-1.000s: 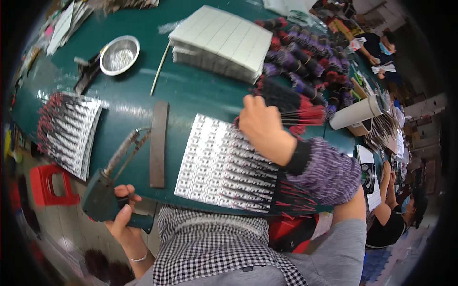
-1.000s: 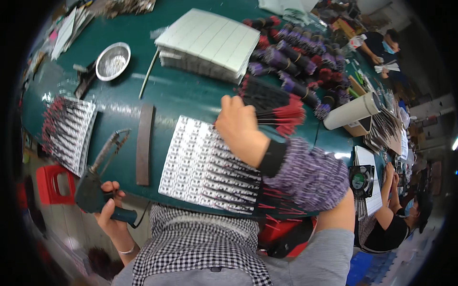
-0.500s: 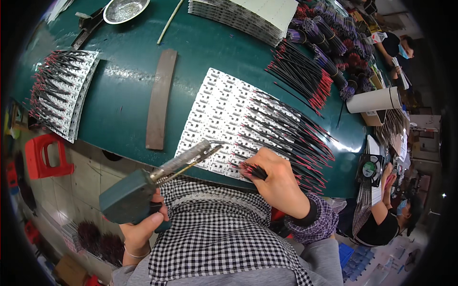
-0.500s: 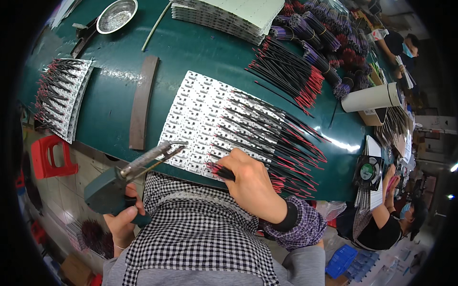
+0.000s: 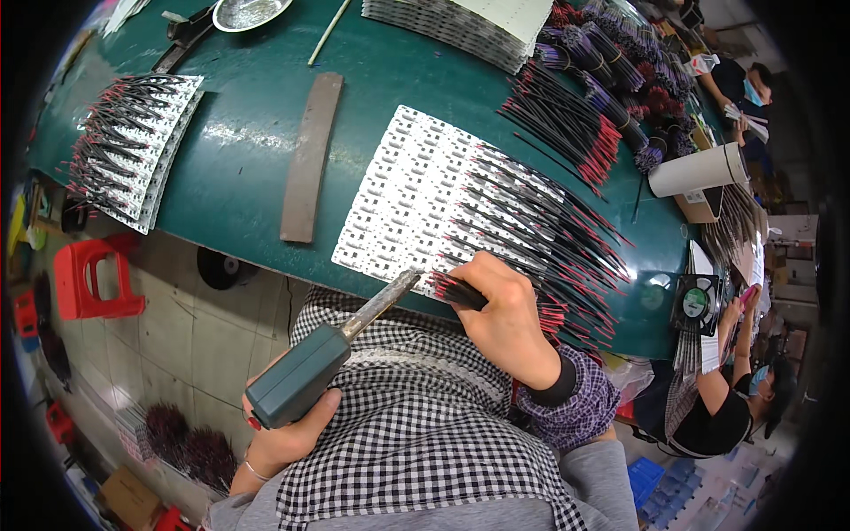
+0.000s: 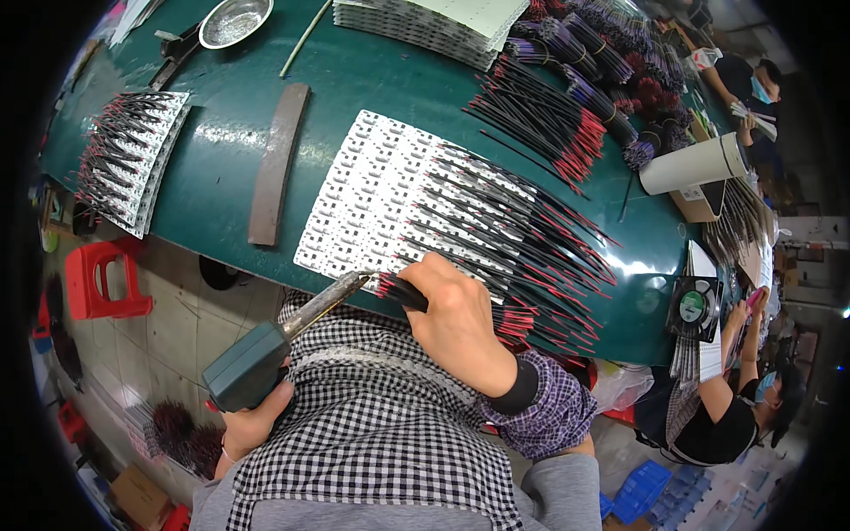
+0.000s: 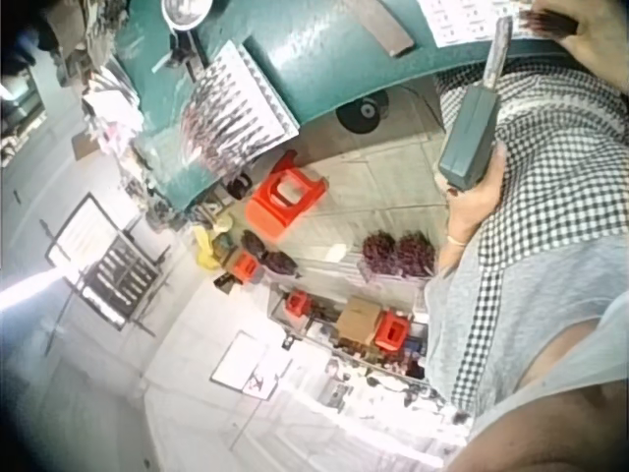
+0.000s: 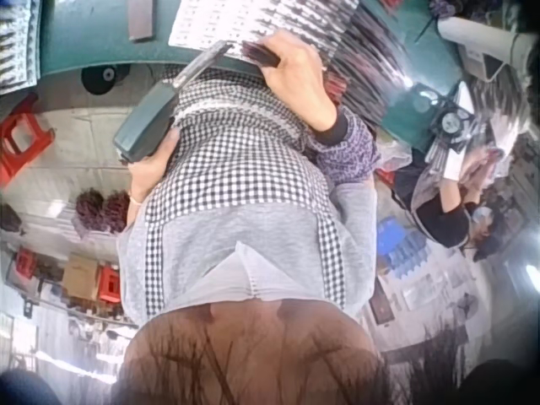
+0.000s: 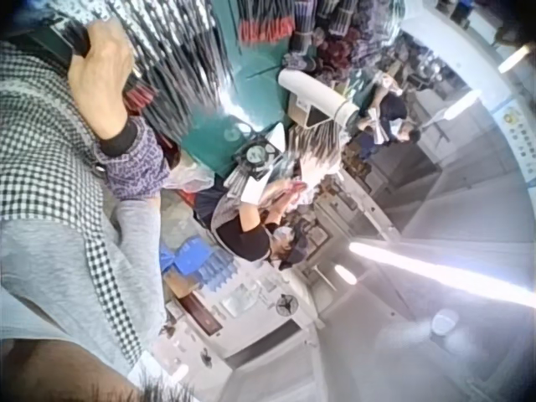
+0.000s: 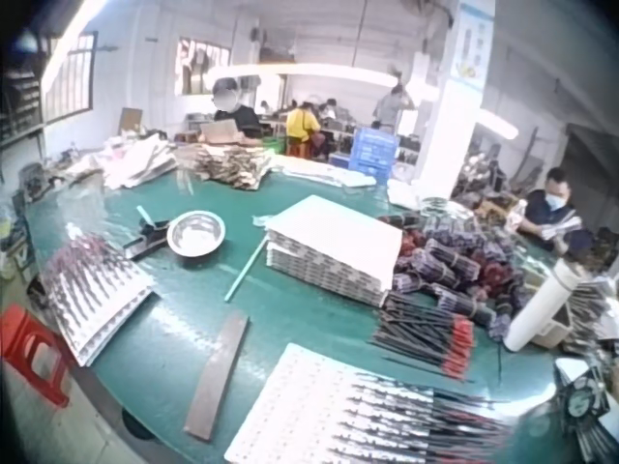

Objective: The person assembles electronics by holding a soldering tool, picking up bundles of wires from the workbench, aligning the wire ends onto a circuit board panel, and securing them with the tool.

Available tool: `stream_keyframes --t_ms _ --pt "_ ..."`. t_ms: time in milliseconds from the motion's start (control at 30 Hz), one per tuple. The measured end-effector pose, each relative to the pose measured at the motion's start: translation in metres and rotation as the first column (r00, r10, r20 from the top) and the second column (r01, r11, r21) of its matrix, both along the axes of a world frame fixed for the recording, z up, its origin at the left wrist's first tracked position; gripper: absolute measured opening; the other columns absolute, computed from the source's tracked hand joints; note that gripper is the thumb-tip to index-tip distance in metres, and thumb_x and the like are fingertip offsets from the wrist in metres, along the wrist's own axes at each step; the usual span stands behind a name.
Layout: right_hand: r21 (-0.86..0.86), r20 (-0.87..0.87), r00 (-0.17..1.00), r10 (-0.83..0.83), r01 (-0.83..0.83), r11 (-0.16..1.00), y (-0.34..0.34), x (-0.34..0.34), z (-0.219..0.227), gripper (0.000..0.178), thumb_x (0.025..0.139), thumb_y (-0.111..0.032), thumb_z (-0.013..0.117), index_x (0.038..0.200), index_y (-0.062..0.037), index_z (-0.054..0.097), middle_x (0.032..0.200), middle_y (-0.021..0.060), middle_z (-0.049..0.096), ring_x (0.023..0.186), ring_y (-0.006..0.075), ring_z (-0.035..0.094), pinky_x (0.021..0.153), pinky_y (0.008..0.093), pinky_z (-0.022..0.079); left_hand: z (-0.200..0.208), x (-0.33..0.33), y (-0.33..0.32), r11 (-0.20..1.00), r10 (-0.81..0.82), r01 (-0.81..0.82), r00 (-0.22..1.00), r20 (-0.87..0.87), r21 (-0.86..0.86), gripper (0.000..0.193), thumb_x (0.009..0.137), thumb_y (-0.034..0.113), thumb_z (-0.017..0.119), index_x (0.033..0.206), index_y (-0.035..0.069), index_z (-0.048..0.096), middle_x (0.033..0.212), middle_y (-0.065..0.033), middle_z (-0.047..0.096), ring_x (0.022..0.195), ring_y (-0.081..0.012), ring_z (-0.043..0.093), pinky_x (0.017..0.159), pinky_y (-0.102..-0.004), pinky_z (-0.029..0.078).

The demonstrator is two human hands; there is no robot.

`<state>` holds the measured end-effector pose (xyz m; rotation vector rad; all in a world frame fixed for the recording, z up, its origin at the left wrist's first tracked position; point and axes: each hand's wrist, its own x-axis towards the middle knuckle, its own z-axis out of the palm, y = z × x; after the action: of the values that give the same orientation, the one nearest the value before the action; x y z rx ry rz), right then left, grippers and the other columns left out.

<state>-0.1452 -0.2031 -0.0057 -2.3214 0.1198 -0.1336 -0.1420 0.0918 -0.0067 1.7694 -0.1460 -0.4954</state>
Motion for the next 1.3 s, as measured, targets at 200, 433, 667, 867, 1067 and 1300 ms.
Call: stream_keyframes --t_ms 200,433,667,867,1067,1300 --pt "-0.007 -0.03 1.0 0.004 -0.004 1.0 -0.001 0.0 0.0 0.022 0.073 0.008 0.074 0.094 0.0034 0.068 0.082 0.0145 0.062 0.075 0.0323 0.064 0.066 0.038 0.049 0.002 0.005 -0.009 0.993 -0.088 0.071 0.977 0.192 0.093 0.027 0.073 0.002 0.076 0.099 -0.005 0.071 0.093 -0.0142 0.069 0.077 -0.022 0.069 0.066 -0.0305 0.055" --pt "0.119 -0.115 0.993 0.001 0.013 0.993 -0.005 -0.004 -0.001 0.024 0.073 0.005 0.072 0.096 -0.0001 0.067 0.089 0.0161 0.066 0.078 0.0373 0.067 0.067 0.0425 0.052 0.005 0.003 -0.012 0.997 -0.059 0.048 0.981 0.185 0.062 0.025 0.074 0.002 0.076 0.098 -0.004 0.071 0.092 -0.0138 0.068 0.075 -0.0216 0.067 0.064 -0.0304 0.053" --pt "0.039 -0.051 0.998 0.027 -0.025 0.999 -0.004 0.0 -0.002 0.017 0.077 0.001 0.072 0.094 0.0022 0.068 0.085 0.017 0.068 0.075 0.0369 0.067 0.066 0.0411 0.052 0.003 0.004 -0.014 0.992 -0.113 0.098 0.969 0.221 0.081 0.024 0.072 0.0 0.075 0.096 -0.005 0.071 0.088 -0.0138 0.068 0.074 -0.0242 0.067 0.064 -0.0321 0.053" --pt "0.02 -0.055 0.998 0.019 -0.018 1.0 -0.003 0.001 -0.001 0.015 0.076 0.0 0.073 0.09 0.0022 0.067 0.082 0.0167 0.067 0.073 0.0357 0.067 0.064 0.0405 0.052 0.004 0.003 -0.014 0.992 -0.109 0.097 0.978 0.176 0.075 0.023 0.072 -0.002 0.074 0.094 -0.005 0.071 0.087 -0.0138 0.068 0.073 -0.0246 0.067 0.063 -0.0326 0.053" --pt "0.029 -0.066 0.997 0.03 -0.028 0.999 -0.003 0.001 -0.001 0.016 0.075 0.0 0.074 0.089 0.002 0.067 0.083 0.0165 0.068 0.073 0.0356 0.067 0.064 0.0405 0.053 0.005 0.005 -0.021 0.995 -0.087 0.072 0.965 0.246 0.066 0.02 0.072 -0.002 0.075 0.091 -0.005 0.07 0.083 -0.0134 0.067 0.068 -0.0235 0.065 0.06 -0.0313 0.051" --pt "0.014 -0.063 0.998 0.01 -0.009 1.0 -0.003 0.001 -0.001 0.02 0.073 0.004 0.073 0.093 0.0036 0.069 0.081 0.0162 0.069 0.072 0.0307 0.069 0.065 0.0351 0.052 0.008 0.007 -0.02 0.99 -0.117 0.094 0.964 0.24 0.104 0.018 0.072 -0.002 0.075 0.089 -0.005 0.069 0.08 -0.0121 0.065 0.065 -0.0225 0.063 0.057 -0.0312 0.049"
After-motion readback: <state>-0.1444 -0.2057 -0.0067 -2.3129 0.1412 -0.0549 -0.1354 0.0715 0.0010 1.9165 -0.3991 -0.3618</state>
